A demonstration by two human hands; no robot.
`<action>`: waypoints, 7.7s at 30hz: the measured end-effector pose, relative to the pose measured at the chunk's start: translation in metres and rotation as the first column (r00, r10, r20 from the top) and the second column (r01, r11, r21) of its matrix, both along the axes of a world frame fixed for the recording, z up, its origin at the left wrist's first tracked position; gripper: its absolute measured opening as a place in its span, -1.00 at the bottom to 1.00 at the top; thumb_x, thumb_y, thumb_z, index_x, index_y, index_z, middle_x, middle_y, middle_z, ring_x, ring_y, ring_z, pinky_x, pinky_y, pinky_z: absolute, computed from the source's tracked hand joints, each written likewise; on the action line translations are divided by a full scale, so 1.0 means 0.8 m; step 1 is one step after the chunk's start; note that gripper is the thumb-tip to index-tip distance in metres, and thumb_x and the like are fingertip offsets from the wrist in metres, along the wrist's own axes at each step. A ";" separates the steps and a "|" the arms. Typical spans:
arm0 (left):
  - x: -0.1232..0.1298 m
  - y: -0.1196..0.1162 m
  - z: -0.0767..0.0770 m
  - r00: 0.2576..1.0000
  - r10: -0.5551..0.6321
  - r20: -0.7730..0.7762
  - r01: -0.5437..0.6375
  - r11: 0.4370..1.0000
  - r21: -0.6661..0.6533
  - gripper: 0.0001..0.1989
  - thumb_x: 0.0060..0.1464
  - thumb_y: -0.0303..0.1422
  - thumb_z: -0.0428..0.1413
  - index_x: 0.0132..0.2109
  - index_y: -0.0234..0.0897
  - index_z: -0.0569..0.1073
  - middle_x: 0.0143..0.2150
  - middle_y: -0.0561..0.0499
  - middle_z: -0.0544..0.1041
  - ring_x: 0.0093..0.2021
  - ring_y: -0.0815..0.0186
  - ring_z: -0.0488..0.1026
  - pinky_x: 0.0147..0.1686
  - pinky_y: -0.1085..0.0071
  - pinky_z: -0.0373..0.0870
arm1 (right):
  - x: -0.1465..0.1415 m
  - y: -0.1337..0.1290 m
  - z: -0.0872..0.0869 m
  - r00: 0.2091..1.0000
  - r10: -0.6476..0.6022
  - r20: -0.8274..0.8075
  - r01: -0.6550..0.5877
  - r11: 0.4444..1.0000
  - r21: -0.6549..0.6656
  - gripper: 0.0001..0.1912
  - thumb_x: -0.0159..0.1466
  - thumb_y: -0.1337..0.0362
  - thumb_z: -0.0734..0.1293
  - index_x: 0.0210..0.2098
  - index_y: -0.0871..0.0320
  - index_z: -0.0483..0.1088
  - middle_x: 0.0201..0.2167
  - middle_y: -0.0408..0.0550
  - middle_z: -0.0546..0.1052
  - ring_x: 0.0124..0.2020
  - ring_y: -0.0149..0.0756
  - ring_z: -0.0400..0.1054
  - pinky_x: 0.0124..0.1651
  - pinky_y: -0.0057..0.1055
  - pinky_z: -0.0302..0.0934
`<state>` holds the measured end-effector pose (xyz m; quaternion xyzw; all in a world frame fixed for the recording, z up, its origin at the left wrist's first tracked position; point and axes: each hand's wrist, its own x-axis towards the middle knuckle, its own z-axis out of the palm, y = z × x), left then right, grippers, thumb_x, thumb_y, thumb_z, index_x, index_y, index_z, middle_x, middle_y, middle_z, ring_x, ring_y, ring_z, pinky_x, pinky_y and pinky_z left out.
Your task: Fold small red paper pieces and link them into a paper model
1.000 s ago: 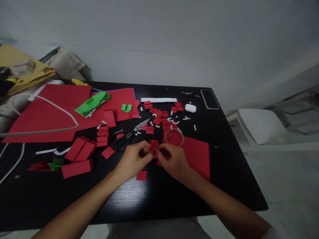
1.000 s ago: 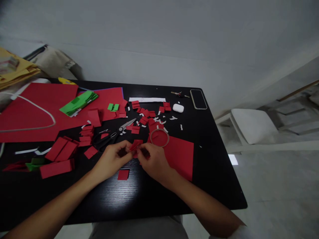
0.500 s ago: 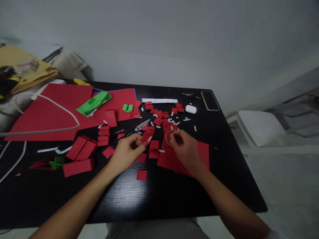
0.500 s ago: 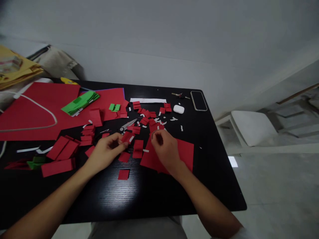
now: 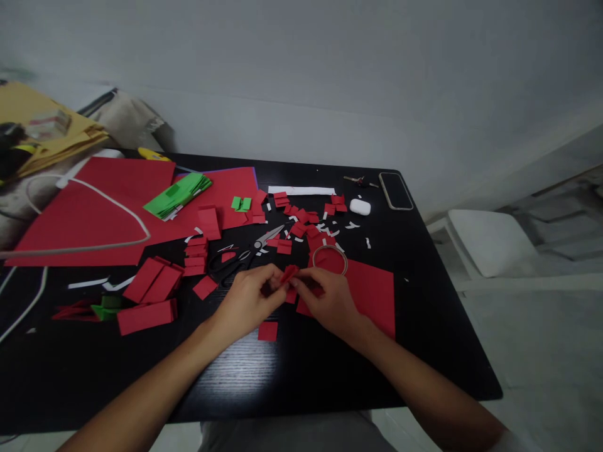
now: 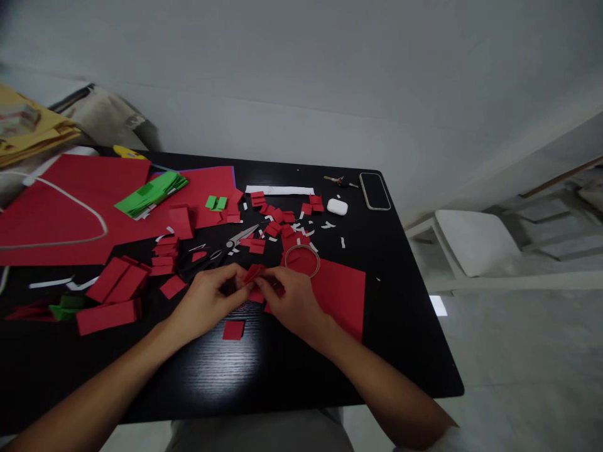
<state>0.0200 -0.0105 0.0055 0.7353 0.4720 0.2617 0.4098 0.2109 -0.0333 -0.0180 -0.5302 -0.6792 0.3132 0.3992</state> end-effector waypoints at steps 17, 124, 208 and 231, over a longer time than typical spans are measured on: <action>0.002 -0.002 -0.005 0.999 -0.017 -0.051 0.019 0.999 0.042 -0.88 0.10 -0.48 0.07 -0.41 -0.26 0.36 -0.50 0.16 0.37 -0.48 0.42 0.30 -0.45 0.50 0.17 | -0.003 -0.006 -0.010 0.988 -0.020 0.153 -0.002 0.989 0.147 -0.94 0.29 0.38 0.38 -0.25 0.17 0.52 -0.36 0.00 0.66 -0.37 -0.23 0.57 -0.28 -0.38 0.43; -0.041 0.035 0.018 0.824 0.319 0.469 -0.129 0.911 -0.392 -0.70 -0.01 -0.29 0.41 -0.22 -0.27 0.47 -0.42 0.13 0.49 -0.41 0.45 0.39 -0.33 0.53 0.29 | 0.012 0.002 -0.009 0.917 0.217 0.334 -0.249 0.967 0.055 -0.90 0.30 0.42 0.42 -0.27 0.15 0.41 0.08 0.19 0.51 0.19 0.02 0.36 0.28 0.10 0.21; -0.001 -0.002 0.009 0.916 0.279 0.290 -0.188 0.934 -0.303 -0.74 0.04 -0.26 0.36 -0.32 -0.23 0.42 -0.34 0.07 0.53 -0.30 0.33 0.44 -0.23 0.42 0.36 | 0.015 0.014 0.014 0.679 -0.212 -0.703 -0.259 0.827 -0.499 -0.74 0.10 0.37 0.51 -0.21 0.12 0.51 -0.37 -0.16 0.64 -0.29 -0.28 0.59 -0.06 -0.24 0.53; -0.007 0.002 0.002 0.901 0.334 0.276 -0.233 0.911 -0.341 -0.77 0.04 -0.32 0.37 -0.32 -0.20 0.44 -0.33 0.09 0.55 -0.26 0.34 0.49 -0.16 0.43 0.40 | 0.013 0.013 0.013 0.595 -0.205 -0.777 -0.304 0.838 -0.454 -0.76 0.10 0.40 0.52 -0.21 0.16 0.56 -0.33 -0.16 0.63 -0.26 -0.34 0.58 -0.09 -0.33 0.56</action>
